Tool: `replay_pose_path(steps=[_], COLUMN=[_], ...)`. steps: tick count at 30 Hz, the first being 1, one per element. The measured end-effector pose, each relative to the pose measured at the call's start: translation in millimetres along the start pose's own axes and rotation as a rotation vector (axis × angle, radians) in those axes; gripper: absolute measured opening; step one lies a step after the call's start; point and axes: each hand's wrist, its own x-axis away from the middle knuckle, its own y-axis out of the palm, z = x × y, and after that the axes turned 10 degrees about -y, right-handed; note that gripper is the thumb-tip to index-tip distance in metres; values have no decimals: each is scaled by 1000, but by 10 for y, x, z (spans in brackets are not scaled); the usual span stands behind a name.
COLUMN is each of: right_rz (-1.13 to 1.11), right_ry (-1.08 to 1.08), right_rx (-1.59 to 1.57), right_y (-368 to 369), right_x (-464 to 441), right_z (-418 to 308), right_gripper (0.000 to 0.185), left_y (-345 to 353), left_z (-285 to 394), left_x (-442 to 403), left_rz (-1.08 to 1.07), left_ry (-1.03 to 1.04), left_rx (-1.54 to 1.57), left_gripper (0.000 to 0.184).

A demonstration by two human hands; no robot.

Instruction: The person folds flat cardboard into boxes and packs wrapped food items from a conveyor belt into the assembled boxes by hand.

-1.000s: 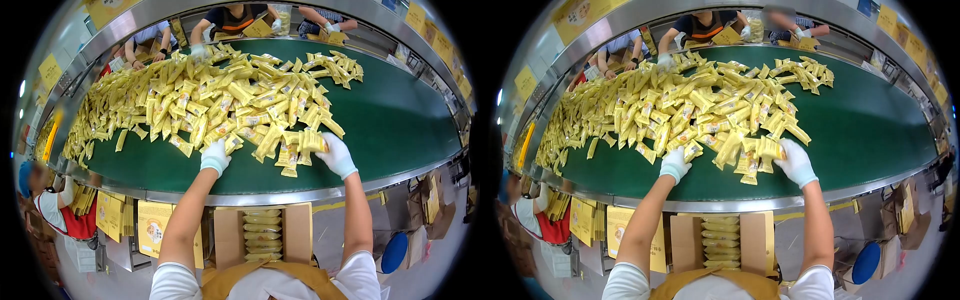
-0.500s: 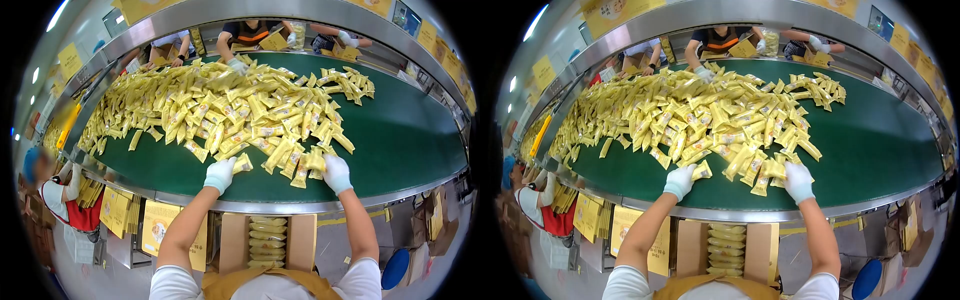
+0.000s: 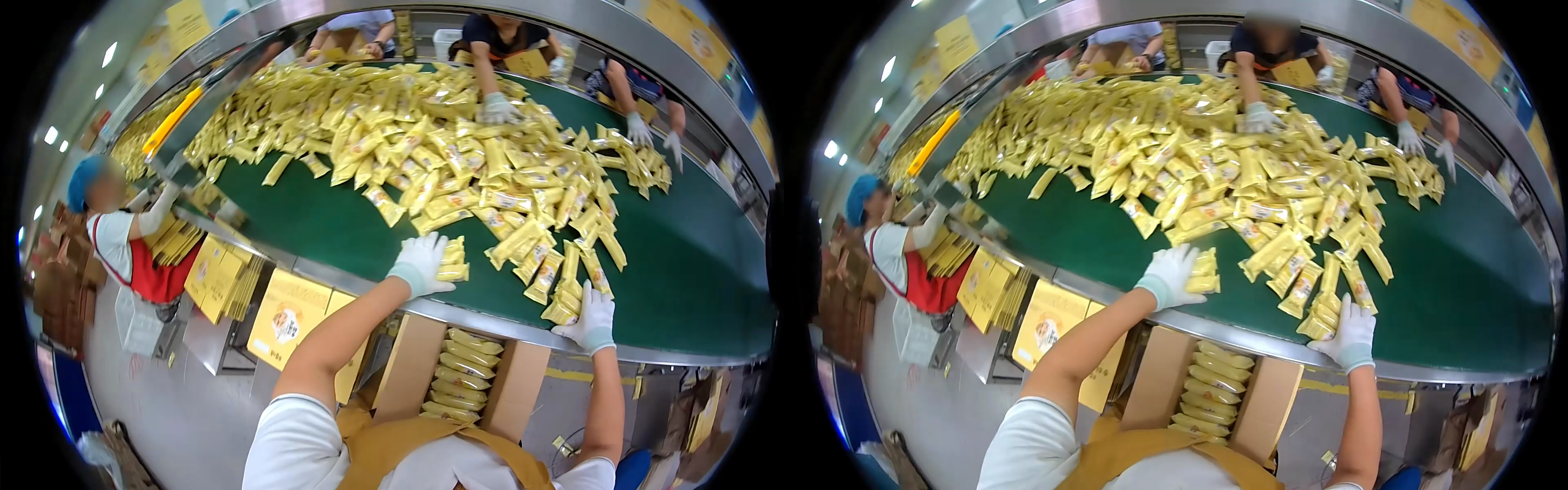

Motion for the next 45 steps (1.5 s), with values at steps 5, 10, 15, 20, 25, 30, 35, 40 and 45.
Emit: replay_pose_path(steps=[5, 10, 15, 20, 25, 30, 35, 40, 45], right_rz=[48, 70, 217, 154, 191, 235, 119, 134, 248], right_ry=[-66, -79, -40, -93, -94, 216, 315, 404, 505], right_rx=[-65, -131, 23, 113, 48, 127, 201, -155, -270], right_y=[90, 156, 248, 363, 302, 475, 426, 513, 568], right_x=[-58, 17, 59, 87, 159, -83, -183, -104, 10], right_z=[0, -70, -66, -99, -167, 37, 67, 443, 637], right_gripper=[96, 94, 101, 106, 107, 106, 104, 97, 84], left_y=[47, 79, 67, 110, 103, 129, 156, 143, 148], left_z=[53, 61, 85, 63, 69, 60, 62, 67, 59], left_x=[141, 170, 141, 139, 130, 157, 160, 158, 137], left_rz=[-22, 18, -19, 13, 3, 54, 60, 50, 10], left_ry=[26, 26, 20, 27, 14, 31, 26, 28, 12], left_rx=[-25, -56, -53, -36, -59, -79, -93, -104, -84], left_gripper=[101, 101, 101, 102, 103, 102, 102, 102, 103])
